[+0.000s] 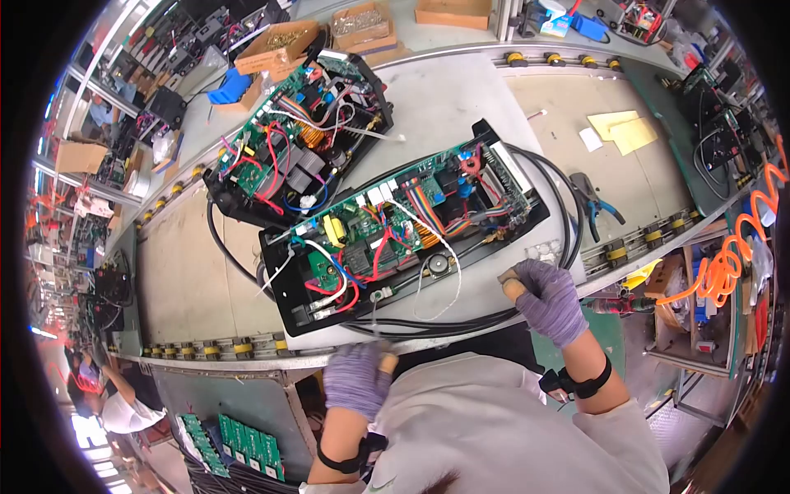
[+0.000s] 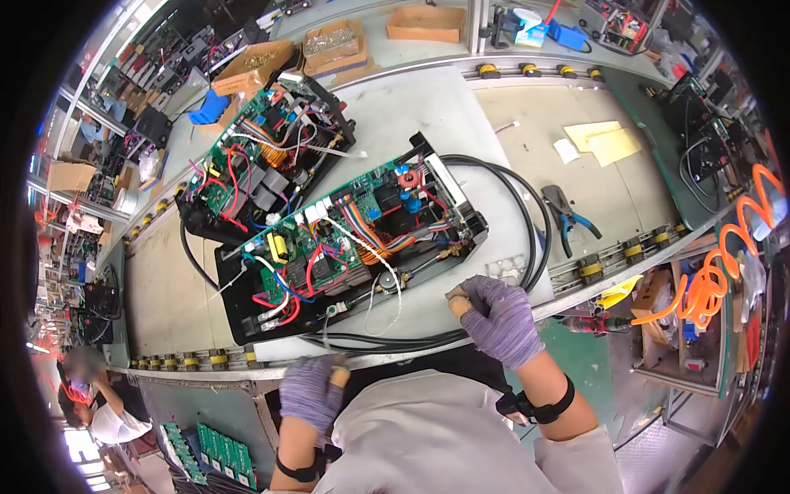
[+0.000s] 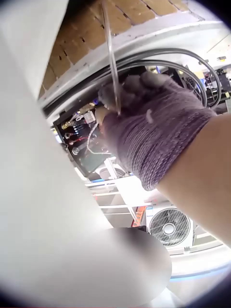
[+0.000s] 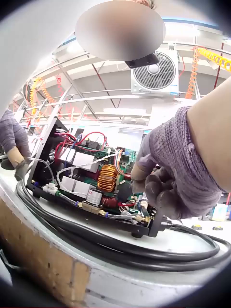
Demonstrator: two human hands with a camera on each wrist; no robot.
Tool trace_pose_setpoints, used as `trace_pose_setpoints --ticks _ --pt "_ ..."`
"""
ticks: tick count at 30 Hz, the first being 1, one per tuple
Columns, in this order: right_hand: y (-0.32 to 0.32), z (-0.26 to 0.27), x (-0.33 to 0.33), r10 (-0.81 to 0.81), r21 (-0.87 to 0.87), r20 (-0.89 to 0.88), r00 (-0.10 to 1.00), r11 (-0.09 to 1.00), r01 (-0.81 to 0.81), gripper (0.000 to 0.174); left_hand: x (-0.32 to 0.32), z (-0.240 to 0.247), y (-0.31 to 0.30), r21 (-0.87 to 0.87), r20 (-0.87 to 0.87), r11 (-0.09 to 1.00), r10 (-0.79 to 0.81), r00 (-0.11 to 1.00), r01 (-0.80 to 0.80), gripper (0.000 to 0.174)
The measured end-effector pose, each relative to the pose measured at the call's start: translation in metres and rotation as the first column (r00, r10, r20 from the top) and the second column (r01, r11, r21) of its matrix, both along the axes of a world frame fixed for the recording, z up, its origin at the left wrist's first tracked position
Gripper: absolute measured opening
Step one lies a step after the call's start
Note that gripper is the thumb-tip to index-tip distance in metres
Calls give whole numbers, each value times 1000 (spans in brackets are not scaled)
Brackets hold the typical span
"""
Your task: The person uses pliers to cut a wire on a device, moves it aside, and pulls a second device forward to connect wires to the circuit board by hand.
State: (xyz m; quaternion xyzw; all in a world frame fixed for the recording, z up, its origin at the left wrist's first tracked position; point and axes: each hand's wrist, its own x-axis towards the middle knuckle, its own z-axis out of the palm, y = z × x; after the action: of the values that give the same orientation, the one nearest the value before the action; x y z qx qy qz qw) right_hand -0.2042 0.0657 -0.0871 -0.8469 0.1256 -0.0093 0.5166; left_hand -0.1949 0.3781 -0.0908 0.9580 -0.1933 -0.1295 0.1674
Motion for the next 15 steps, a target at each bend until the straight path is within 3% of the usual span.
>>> trace_pose_setpoints --ticks 1,3,5,6,7,9,11,12,15 --pt "-1 2 0 -1 -41 37 999 999 2 19 7 6 8 80 36 997 -2 999 -1 32" --pt "-2 0 3 -59 -75 139 989 995 70 18 12 11 28 -112 118 986 135 984 -122 32" --pt "-4 3 6 -131 -154 218 967 974 166 17 14 1 42 -337 72 844 465 883 -417 34" --pt "-3 6 11 -173 -215 250 953 949 228 17 18 2 50 -220 124 862 490 863 -457 40" --pt "-3 9 15 -211 -273 281 936 917 289 17 22 -2 47 -384 105 785 560 822 -486 49" --pt "-1 15 23 -248 -348 335 909 864 364 33 26 -1 37 -502 107 775 495 862 -383 62" --pt "6 18 36 -240 -359 485 841 822 442 42 30 -11 16 -728 -44 592 463 885 -346 61" --pt "5 21 38 -188 -429 464 865 807 406 50 33 -19 10 -814 -114 476 430 896 -332 61" --pt "8 15 40 -136 -591 493 860 673 445 47 43 -57 6 -841 -67 436 505 861 -321 59"
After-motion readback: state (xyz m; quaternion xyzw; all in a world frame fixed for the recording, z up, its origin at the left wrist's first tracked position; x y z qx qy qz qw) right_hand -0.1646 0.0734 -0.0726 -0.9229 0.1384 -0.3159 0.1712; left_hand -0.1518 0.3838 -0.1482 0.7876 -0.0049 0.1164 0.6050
